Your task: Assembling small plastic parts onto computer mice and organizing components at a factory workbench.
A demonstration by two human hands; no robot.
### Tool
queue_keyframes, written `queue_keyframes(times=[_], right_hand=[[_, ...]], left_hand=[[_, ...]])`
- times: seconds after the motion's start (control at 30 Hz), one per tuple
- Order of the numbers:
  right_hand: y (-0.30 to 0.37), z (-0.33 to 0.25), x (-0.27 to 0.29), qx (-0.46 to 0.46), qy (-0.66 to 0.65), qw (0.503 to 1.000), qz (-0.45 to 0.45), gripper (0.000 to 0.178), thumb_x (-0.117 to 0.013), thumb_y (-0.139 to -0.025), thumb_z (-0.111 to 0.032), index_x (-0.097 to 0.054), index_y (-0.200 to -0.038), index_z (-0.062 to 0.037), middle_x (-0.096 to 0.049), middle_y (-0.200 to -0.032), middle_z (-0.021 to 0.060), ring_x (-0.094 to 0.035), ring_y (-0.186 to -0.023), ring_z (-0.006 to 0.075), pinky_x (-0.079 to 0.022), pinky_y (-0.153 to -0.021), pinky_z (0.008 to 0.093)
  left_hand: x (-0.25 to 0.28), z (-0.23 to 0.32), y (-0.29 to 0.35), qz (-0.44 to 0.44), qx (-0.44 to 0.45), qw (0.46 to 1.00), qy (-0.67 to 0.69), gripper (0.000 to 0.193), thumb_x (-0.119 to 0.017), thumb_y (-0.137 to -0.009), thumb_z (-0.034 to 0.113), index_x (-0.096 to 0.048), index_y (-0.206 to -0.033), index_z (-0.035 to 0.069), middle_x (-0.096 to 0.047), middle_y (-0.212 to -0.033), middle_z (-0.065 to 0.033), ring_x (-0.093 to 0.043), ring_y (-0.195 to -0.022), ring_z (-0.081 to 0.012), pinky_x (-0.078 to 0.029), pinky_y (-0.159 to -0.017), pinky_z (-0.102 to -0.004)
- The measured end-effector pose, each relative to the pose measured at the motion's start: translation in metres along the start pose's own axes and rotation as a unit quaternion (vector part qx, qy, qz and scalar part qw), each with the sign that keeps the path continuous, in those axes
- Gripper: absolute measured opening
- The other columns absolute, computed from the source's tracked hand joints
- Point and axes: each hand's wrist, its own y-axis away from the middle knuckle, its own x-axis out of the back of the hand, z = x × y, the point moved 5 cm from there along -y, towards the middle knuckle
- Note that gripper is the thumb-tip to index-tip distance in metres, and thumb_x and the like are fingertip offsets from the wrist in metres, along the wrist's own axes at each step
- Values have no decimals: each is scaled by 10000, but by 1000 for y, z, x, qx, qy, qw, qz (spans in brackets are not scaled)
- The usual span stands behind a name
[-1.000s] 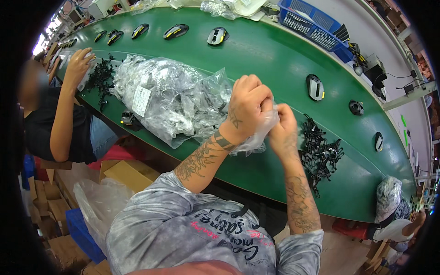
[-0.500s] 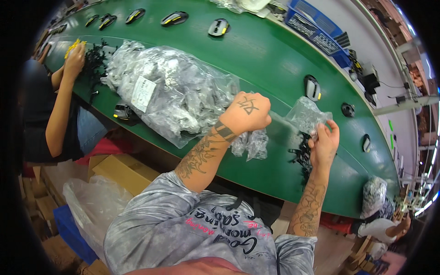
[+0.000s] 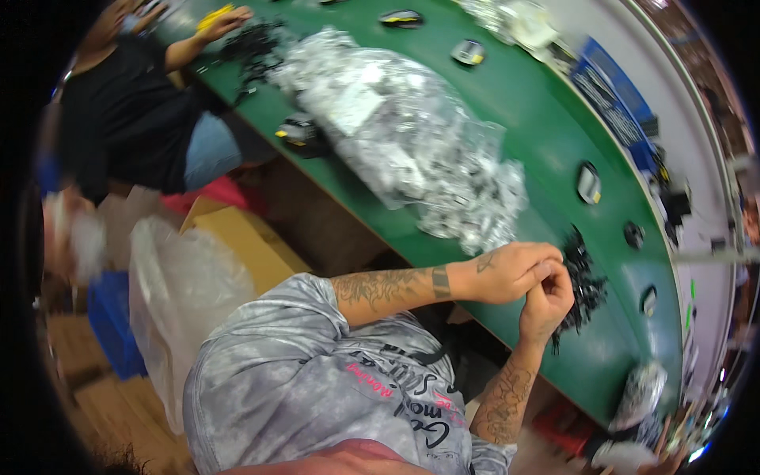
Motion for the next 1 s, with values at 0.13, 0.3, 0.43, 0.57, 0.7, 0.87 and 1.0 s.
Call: queue_keyframes(times=[0.13,0.3,0.43,0.57,0.7,0.87,1.0], right_hand=[[-3,-4,-51,-20,-80,990,-115,179,-642,-955,44,-641,-1134,34,-704,-1014,100,-689,-867,153,-565,-717,263],[-25,67,-40,33,-23,999,-34,116,-601,-933,51,-647,-1028,3,-680,-962,71,-635,-779,125,-513,-663,245],[-23,93,-41,114,-7,993,-29,129,-562,-885,80,-641,-961,14,-646,-960,48,-580,-811,105,-486,-718,234],[-10,79,-33,117,-58,991,-30,139,-548,-864,105,-628,-938,19,-610,-929,35,-540,-787,97,-465,-716,225],[-15,76,-35,85,-110,990,-7,127,-564,-874,96,-630,-921,-2,-594,-874,-1,-507,-721,62,-420,-646,203],[-13,84,-20,71,-129,988,42,109,-585,-871,76,-638,-874,-19,-600,-816,-16,-519,-703,52,-420,-624,208],[-16,79,-20,108,-56,990,72,82,-601,-819,51,-643,-822,-19,-607,-758,19,-542,-651,84,-439,-583,248]], left_hand=[[65,16,46,113,-15,987,-116,206,-528,-826,-35,-666,-972,12,-688,-900,-178,-685,-858,-369,-546,-747,-425],[112,100,78,150,-38,970,-189,72,-529,-689,-39,-575,-685,15,-599,-657,-111,-605,-602,-311,-479,-553,-403],[141,176,115,229,-58,808,-540,40,-632,-708,72,-625,-713,33,-615,-687,-126,-612,-624,-333,-498,-575,-414],[231,266,150,332,82,551,-761,233,-660,-834,223,-745,-958,45,-718,-928,-201,-688,-870,-393,-559,-820,-460],[366,387,286,291,475,284,-781,376,-523,-899,305,-727,-1105,65,-682,-1124,-282,-621,-1103,-496,-506,-943,-550],[436,373,346,222,543,285,-758,424,-560,-909,305,-698,-1224,56,-674,-1198,-289,-620,-1168,-482,-507,-989,-519],[442,357,355,154,584,269,-750,443,-574,-912,299,-681,-1259,45,-668,-1224,-292,-617,-1187,-477,-504,-1004,-510]])
